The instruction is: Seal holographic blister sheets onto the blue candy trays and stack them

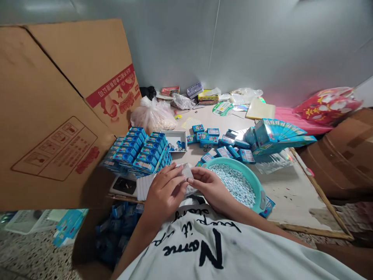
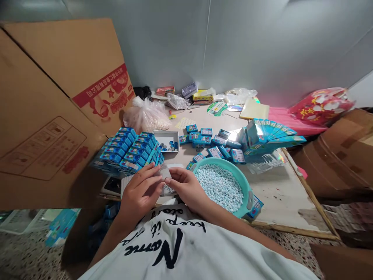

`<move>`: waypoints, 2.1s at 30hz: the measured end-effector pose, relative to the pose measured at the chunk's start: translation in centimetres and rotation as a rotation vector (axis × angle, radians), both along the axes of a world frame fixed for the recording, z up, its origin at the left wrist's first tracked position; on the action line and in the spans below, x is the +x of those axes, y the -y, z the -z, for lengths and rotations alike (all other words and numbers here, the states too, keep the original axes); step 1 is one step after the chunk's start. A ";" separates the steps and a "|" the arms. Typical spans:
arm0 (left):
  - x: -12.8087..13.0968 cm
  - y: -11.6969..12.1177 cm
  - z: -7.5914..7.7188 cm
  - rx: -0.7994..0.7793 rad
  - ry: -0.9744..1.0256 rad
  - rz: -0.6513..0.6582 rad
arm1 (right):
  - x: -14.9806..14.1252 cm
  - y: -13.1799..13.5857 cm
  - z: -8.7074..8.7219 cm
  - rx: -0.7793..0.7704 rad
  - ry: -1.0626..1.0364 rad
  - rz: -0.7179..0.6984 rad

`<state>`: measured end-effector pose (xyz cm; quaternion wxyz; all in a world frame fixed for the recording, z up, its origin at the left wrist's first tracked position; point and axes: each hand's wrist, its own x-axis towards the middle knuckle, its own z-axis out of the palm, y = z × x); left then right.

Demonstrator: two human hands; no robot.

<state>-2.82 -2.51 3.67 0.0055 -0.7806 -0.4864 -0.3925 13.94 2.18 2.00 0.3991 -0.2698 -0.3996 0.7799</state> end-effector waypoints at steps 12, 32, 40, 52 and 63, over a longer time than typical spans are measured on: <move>-1.9 0.8 0.4 -0.064 0.027 0.025 | -1.7 0.1 -0.4 -0.275 -0.098 -0.055; -0.6 1.1 1.2 -0.155 0.096 0.251 | -1.8 -0.8 0.5 -0.348 0.070 0.108; -0.3 0.6 1.4 -0.205 0.088 0.035 | -1.8 -1.3 1.6 -0.348 0.017 0.107; -0.1 -0.5 1.8 -0.236 -0.009 0.006 | -1.5 -1.1 1.5 -0.231 0.042 0.126; -0.2 -0.2 1.1 -0.220 -0.038 0.219 | -1.3 -1.4 1.1 -0.353 0.005 0.216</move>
